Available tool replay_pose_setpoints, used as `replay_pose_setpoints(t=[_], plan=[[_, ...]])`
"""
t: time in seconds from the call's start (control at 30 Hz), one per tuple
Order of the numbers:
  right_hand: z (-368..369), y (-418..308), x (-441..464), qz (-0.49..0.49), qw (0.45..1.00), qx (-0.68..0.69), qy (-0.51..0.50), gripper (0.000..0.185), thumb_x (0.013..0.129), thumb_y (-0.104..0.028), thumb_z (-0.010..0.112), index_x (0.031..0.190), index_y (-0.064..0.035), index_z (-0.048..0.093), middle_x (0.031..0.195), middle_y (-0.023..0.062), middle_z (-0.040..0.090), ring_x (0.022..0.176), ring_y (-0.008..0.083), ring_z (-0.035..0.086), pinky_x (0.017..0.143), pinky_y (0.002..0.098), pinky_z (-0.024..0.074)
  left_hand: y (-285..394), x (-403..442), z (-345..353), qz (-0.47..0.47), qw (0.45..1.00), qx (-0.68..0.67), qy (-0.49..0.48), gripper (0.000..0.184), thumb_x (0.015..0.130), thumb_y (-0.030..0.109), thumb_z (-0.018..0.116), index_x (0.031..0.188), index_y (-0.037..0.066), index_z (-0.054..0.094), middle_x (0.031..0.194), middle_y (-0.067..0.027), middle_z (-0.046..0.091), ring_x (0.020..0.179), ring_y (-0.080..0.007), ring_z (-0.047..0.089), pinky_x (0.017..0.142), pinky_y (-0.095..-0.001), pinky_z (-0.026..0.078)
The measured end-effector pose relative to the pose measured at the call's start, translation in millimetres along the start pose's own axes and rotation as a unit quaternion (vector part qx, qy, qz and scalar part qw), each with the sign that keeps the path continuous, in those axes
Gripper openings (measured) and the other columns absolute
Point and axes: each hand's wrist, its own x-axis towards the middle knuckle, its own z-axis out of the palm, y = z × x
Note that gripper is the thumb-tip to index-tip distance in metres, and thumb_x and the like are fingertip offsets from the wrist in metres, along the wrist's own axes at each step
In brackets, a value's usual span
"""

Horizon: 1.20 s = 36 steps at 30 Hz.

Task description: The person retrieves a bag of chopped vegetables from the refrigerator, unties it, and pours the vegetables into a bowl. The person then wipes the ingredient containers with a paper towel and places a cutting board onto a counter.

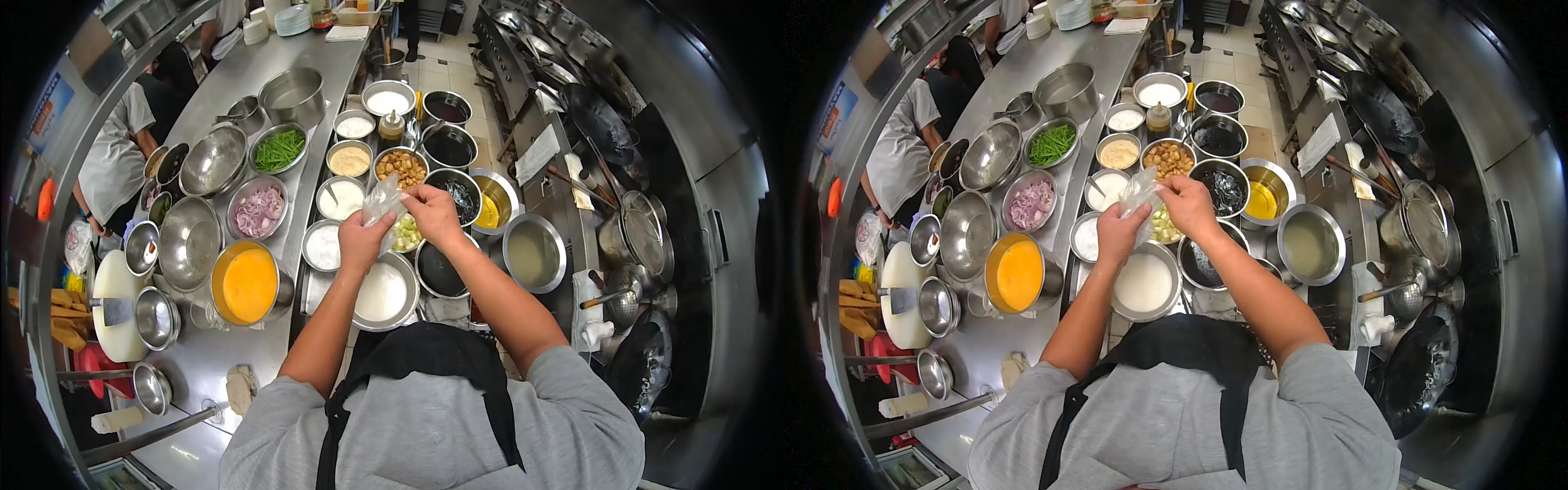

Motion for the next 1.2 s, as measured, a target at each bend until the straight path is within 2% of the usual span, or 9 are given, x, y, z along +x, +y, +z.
replay_pose_setpoints(t=[0.17, 0.23, 0.37, 0.5, 0.63, 0.73, 0.87, 0.97, 1.2], plan=[[10, 2, -3, 0.126, 0.965, 0.223, -0.065, 0.012, 0.087, -0.011, 0.061, 0.09, 0.0003, 0.065, 0.079, 0.0072, 0.064, 0.073, 0.0178, 0.06, 0.074, 0.0289, 0.049, -30, 22, -14, -0.052, 0.996, 0.032, 0.058, 0.017, 0.083, 0.014, 0.067, 0.09, -0.002, 0.068, 0.075, -0.0032, 0.065, 0.062, -0.0107, 0.057, 0.058, -0.0265, 0.045], [8, 8, -3, 0.179, 0.865, 0.453, -0.12, 0.015, 0.088, -0.011, 0.055, 0.088, 0.0006, 0.063, 0.084, 0.0112, 0.066, 0.077, 0.0199, 0.062, 0.079, 0.0342, 0.0503, -38, 30, -18, -0.094, 0.99, 0.093, 0.055, 0.015, 0.081, 0.012, 0.068, 0.087, -0.002, 0.068, 0.078, -0.0078, 0.067, 0.064, -0.0112, 0.058, 0.057, -0.0284, 0.046], [5, 4, 2, 0.26, 0.798, 0.534, -0.101, 0.023, 0.087, -0.011, 0.043, 0.096, 0.0052, 0.056, 0.092, 0.0159, 0.064, 0.085, 0.0262, 0.063, 0.08, 0.0407, 0.0511, -21, 26, -8, -0.092, 0.991, 0.08, 0.054, 0.023, 0.085, 0.011, 0.063, 0.103, -0.002, 0.065, 0.086, -0.0064, 0.065, 0.068, -0.0127, 0.059, 0.059, -0.0268, 0.045], [8, 21, 15, 0.268, 0.785, 0.55, -0.098, 0.024, 0.086, -0.011, 0.042, 0.099, 0.0054, 0.055, 0.096, 0.0164, 0.064, 0.087, 0.0275, 0.063, 0.082, 0.0404, 0.0504, -3, 24, -2, -0.165, 0.981, -0.073, -0.068, 0.026, 0.086, 0.006, 0.059, 0.11, -0.003, 0.061, 0.095, -0.0101, 0.065, 0.078, -0.0164, 0.063, 0.065, -0.0279, 0.05], [5, 29, 26, 0.235, 0.83, 0.483, -0.154, 0.022, 0.087, -0.011, 0.05, 0.099, 0.0044, 0.059, 0.097, 0.0142, 0.065, 0.086, 0.0255, 0.064, 0.081, 0.0392, 0.0511, -13, 49, -8, -0.146, 0.961, -0.186, -0.141, 0.024, 0.087, 0.002, 0.055, 0.11, -0.004, 0.06, 0.098, -0.0119, 0.066, 0.083, -0.0202, 0.066, 0.073, -0.0291, 0.054], [5, 24, 29, 0.229, 0.883, 0.375, -0.163, 0.023, 0.089, -0.017, 0.064, 0.106, -0.0012, 0.063, 0.098, 0.0092, 0.066, 0.089, 0.0189, 0.064, 0.077, 0.0363, 0.0521, -10, 58, -15, -0.144, 0.969, -0.118, -0.165, 0.026, 0.086, 0.002, 0.055, 0.111, -0.005, 0.061, 0.097, -0.0113, 0.066, 0.082, -0.0192, 0.066, 0.072, -0.0291, 0.053], [12, 19, 32, 0.259, 0.874, 0.396, -0.112, 0.021, 0.092, -0.016, 0.061, 0.107, -0.0007, 0.063, 0.101, 0.0094, 0.066, 0.093, 0.0191, 0.064, 0.082, 0.0346, 0.0517, -13, 62, -16, -0.083, 0.974, 0.031, -0.207, 0.028, 0.085, 0.006, 0.058, 0.111, -0.006, 0.062, 0.097, -0.0111, 0.066, 0.081, -0.0168, 0.065, 0.071, -0.0285, 0.052], [13, 20, 33, 0.256, 0.893, 0.364, -0.069, 0.018, 0.093, -0.018, 0.06, 0.103, -0.0033, 0.063, 0.099, 0.0063, 0.065, 0.091, 0.017, 0.062, 0.081, 0.0332, 0.0511, -13, 59, -16, -0.097, 0.974, -0.06, -0.195, 0.025, 0.084, 0.009, 0.063, 0.106, -0.004, 0.065, 0.092, -0.0082, 0.068, 0.079, -0.0134, 0.064, 0.071, -0.0265, 0.05], [14, 31, 29, 0.211, 0.9, 0.372, -0.083, 0.019, 0.094, -0.023, 0.06, 0.103, -0.0071, 0.064, 0.094, 0.0012, 0.065, 0.085, 0.013, 0.06, 0.075, 0.0301, 0.0479, -9, 54, -15, -0.099, 0.986, 0.015, -0.133, 0.024, 0.085, 0.009, 0.067, 0.106, -0.001, 0.064, 0.094, -0.0058, 0.067, 0.077, -0.0122, 0.063, 0.069, -0.0255, 0.051]])
